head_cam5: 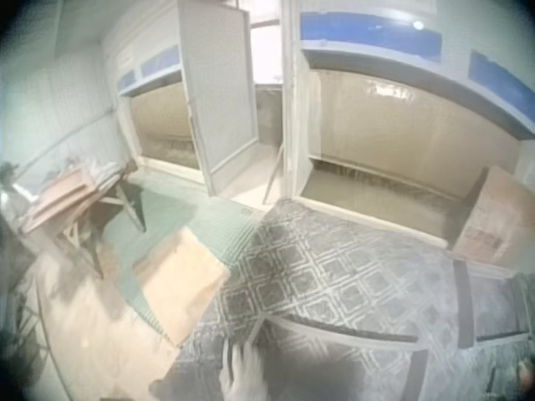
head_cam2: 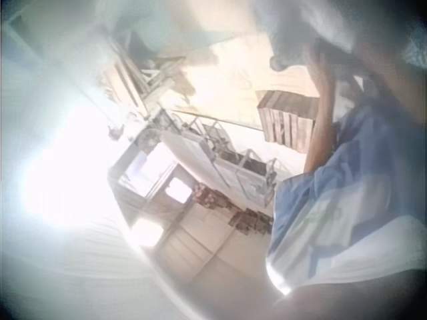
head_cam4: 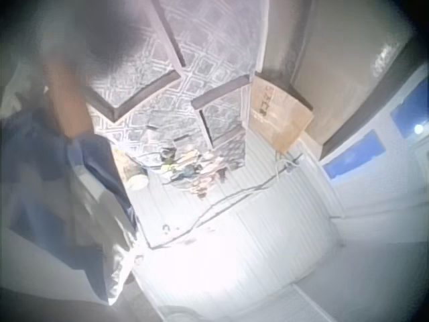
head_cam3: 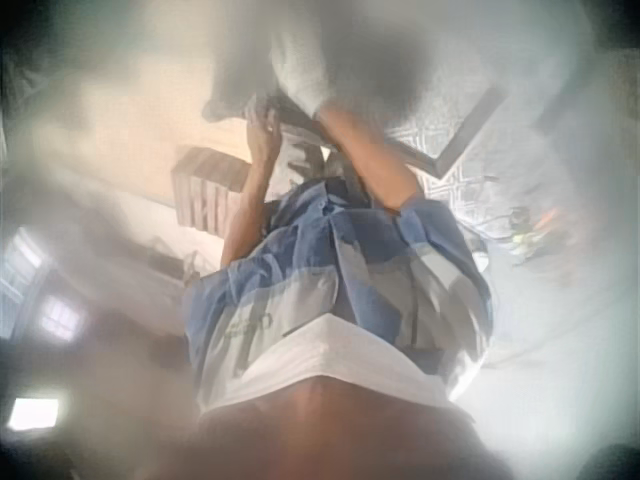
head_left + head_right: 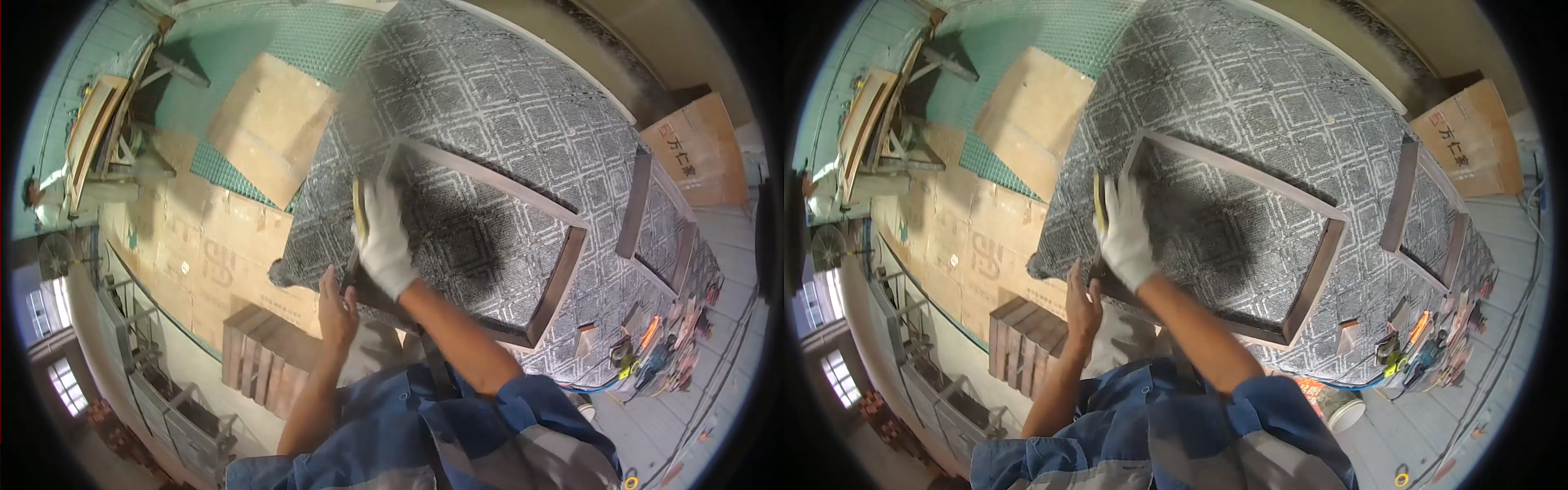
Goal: The person sands wooden furniture components, including rectangular frames and curved panels, using an electric orbital sander held in a gloved hand.
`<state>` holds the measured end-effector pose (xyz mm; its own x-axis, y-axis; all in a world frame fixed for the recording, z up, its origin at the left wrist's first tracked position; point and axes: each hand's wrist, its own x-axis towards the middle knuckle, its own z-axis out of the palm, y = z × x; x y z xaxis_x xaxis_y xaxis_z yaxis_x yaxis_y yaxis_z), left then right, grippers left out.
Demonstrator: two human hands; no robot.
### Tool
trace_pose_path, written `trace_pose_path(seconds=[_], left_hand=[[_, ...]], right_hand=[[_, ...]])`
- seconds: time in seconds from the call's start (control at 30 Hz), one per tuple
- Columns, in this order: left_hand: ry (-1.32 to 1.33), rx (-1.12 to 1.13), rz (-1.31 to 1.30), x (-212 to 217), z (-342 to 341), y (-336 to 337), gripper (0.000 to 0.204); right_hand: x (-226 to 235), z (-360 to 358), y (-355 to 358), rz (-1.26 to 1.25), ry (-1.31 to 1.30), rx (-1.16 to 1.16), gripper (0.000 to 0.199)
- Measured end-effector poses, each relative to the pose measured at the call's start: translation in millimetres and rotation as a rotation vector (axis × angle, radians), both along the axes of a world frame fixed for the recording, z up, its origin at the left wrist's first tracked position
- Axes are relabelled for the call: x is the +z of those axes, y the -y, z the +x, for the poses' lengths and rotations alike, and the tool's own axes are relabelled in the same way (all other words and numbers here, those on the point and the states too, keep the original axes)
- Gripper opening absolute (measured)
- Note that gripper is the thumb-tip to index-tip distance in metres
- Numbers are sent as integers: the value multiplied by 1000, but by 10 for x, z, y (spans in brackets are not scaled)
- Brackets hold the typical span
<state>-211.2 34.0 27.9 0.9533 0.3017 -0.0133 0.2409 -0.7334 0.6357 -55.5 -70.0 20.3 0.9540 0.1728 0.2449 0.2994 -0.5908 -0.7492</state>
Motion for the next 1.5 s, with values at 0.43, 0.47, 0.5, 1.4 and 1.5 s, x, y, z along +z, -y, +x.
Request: trace_pose_path(seconds=[0.43, 0.47, 0.5, 1.4, 1.5], left_hand=[[-800, -489, -447, -145, 903, -786, 53], [-910, -507, -376, -50, 985, -791, 48], [-766, -741, -344, -544, 803, -1068, 45], [-641, -711, -370, -46, 2869, -178, 95], [-189, -742, -277, -674, 2777, -110, 97]], right_hand=[[-360, 802, -687, -110, -173, -698, 74], [-141, 516, -750, -36, -336, -704, 67], [71, 187, -864, 43, -436, -688, 65], [141, -232, -1015, -955, -413, -451, 63], [138, -1090, -1269, -609, -372, -503, 59]])
